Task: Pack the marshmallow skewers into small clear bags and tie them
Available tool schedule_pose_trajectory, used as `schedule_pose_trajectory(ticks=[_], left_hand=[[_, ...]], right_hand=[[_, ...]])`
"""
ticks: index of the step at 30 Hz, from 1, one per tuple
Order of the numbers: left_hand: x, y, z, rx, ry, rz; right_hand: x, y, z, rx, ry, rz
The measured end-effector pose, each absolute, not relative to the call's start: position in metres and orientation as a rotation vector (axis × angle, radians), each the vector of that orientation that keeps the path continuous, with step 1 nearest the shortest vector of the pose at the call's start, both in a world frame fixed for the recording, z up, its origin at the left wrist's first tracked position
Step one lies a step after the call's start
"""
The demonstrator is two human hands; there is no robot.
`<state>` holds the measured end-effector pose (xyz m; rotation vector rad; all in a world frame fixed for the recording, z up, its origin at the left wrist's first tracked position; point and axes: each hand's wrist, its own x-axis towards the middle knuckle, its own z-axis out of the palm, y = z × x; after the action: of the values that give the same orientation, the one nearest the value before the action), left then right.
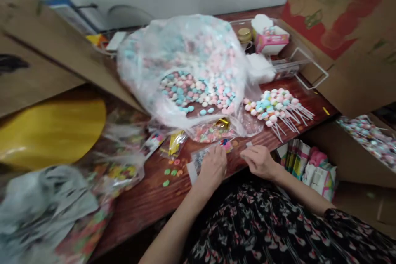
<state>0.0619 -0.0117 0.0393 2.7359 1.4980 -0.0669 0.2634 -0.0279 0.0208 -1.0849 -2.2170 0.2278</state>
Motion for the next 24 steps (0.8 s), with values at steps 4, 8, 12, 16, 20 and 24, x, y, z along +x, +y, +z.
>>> schedule_pose_trajectory(ticks=[4,8,12,16,20,24], left_hand=[[0.045,-0.008,0.025,2.845,1.53,-0.101],[0.024,-0.003,0.011,2.907,1.45,0.256],[0.013,0.001,0.0,2.863,1.437,0.601],[0.019,-0.005,0.006,2.812,1.528,0.519],[0.025,-0.005,0.015,2.653,1.587,0.608],[0.025,0.001,0.014,2.46,1.547,0.753]], right_hand=[[0.334,-0.012,0.026,-1.463,-1.936,0.111],[0.368,0.003,0.026,-1.803,-1.741,-0.039],[0.366,0.013,0.023,-2.099,-1.734,-0.04],[0.359,0.017,0.013,-2.182,-1.722,0.035],[0.365,0.019,0.009,-2.125,-1.551,0.042],[0.374,0.013,0.025,-1.877,-1.533,0.041]])
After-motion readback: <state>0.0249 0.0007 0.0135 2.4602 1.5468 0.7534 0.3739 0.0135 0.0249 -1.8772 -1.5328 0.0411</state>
